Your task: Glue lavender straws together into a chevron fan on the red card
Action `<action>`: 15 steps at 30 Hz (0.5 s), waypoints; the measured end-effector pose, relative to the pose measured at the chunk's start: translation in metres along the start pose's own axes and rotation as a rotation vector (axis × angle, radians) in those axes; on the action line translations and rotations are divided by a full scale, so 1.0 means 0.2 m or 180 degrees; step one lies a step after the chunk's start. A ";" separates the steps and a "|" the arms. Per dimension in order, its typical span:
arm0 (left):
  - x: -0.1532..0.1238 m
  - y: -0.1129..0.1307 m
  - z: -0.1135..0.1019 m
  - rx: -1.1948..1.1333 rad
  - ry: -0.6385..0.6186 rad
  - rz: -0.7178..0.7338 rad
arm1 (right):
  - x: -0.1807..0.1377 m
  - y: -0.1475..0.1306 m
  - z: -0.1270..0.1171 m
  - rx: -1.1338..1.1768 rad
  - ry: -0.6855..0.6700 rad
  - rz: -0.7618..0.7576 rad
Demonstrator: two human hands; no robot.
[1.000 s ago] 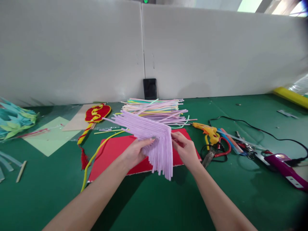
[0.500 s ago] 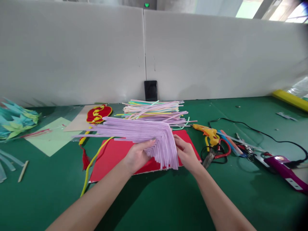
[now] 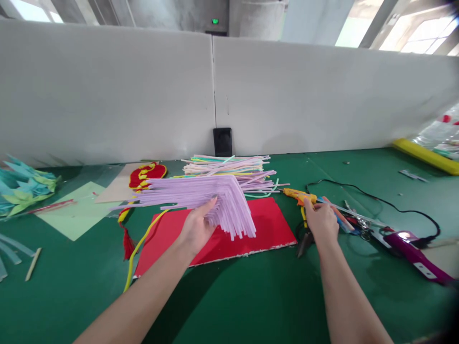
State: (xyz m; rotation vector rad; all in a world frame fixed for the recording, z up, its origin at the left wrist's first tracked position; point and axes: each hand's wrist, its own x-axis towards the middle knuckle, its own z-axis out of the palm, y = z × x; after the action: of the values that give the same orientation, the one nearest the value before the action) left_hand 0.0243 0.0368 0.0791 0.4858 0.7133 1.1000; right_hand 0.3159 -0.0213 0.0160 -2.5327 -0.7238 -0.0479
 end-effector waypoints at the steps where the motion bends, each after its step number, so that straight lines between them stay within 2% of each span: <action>1: 0.00 0.00 0.00 -0.0047 0.0002 0.0000 | 0.00 0.00 0.01 -0.0065 -0.0125 -0.0016; 9: 0.02 0.01 -0.01 -0.0276 0.0025 -0.0251 | -0.01 0.00 0.04 -0.0304 -0.0375 -0.0193; 15: 0.02 0.01 -0.02 -0.0260 0.0044 -0.0223 | -0.04 -0.05 0.00 -0.0165 0.0102 -0.0098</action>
State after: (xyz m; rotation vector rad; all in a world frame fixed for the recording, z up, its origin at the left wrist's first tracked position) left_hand 0.0218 0.0420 0.0771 0.3811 0.6897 1.0634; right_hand 0.3037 -0.0190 0.0197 -2.5638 -0.7580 -0.1188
